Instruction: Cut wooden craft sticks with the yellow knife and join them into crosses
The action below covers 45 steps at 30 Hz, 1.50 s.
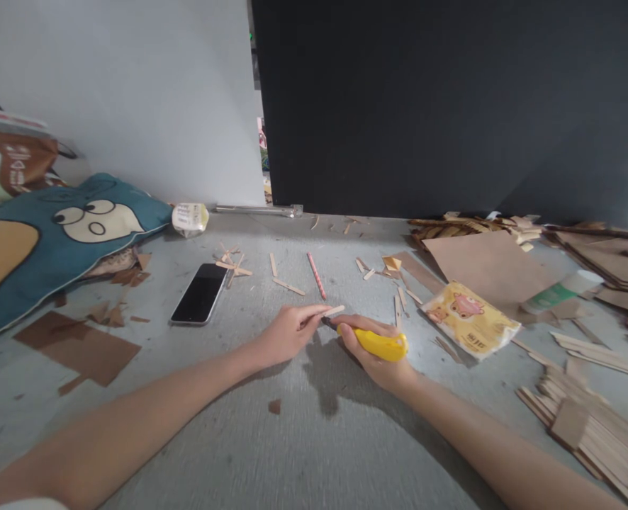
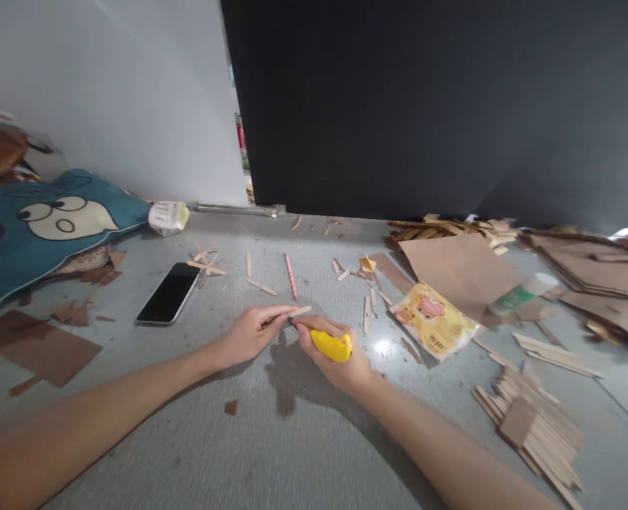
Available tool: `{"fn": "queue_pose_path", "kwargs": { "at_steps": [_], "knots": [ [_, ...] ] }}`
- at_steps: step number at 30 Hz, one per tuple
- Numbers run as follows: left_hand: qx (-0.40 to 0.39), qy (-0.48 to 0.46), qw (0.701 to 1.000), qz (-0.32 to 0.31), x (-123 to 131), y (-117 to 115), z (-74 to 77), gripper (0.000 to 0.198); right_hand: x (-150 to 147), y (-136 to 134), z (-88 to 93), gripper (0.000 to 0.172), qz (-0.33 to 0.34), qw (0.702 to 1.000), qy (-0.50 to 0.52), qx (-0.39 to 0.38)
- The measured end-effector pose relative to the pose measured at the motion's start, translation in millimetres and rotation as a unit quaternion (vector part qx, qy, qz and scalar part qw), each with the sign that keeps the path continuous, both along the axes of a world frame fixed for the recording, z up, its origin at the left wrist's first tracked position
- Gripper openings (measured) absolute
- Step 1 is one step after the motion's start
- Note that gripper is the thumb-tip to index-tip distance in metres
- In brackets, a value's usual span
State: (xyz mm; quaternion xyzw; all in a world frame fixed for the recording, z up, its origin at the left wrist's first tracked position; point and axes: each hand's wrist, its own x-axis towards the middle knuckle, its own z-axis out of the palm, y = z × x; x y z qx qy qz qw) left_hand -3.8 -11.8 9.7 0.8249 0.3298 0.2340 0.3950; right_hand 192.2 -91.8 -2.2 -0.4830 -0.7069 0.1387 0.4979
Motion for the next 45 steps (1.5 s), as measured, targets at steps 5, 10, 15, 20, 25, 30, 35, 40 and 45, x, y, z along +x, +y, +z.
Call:
{"fn": "queue_pose_path", "kwargs": {
  "at_steps": [5,10,15,20,25,30,35,40,45],
  "knots": [
    [0.009,0.003,1.0,-0.026,-1.0,0.1,1.5,0.043,-0.1,1.2,0.0,0.023,0.0,1.0,-0.016,0.002],
    [0.008,-0.003,1.0,-0.023,0.8,-1.7,3.2,0.042,-0.9,1.6,0.5,0.024,0.002,1.0,-0.016,-0.01],
    [0.001,-0.003,1.0,0.009,1.8,-1.5,0.5,0.043,-1.7,1.1,1.0,0.025,-0.001,1.0,-0.002,-0.001],
    [-0.002,-0.003,1.0,-0.015,-0.5,1.4,-1.6,0.044,-1.7,1.5,0.0,0.024,0.0,1.0,-0.01,-0.002],
    [0.007,0.004,1.0,-0.021,-0.4,2.7,-3.8,0.045,-1.4,1.7,-0.5,0.025,0.002,1.0,-0.01,-0.003],
    [0.003,-0.013,1.0,0.006,1.5,2.4,-4.0,0.046,-1.4,1.1,0.7,0.026,0.003,1.0,-0.011,0.001],
    [-0.002,-0.014,1.0,-0.018,0.0,4.0,-3.2,0.046,-1.6,0.5,0.6,0.026,0.001,1.0,-0.02,0.005],
    [-0.005,0.005,0.999,-0.032,-2.2,5.1,-4.9,0.045,-2.0,0.5,0.9,0.025,0.01,0.999,-0.031,-0.005],
    [-0.033,-0.041,0.998,-0.022,-0.4,4.7,-2.7,0.048,-3.1,1.9,1.7,0.025,0.011,1.0,-0.026,0.01]
  ]
}}
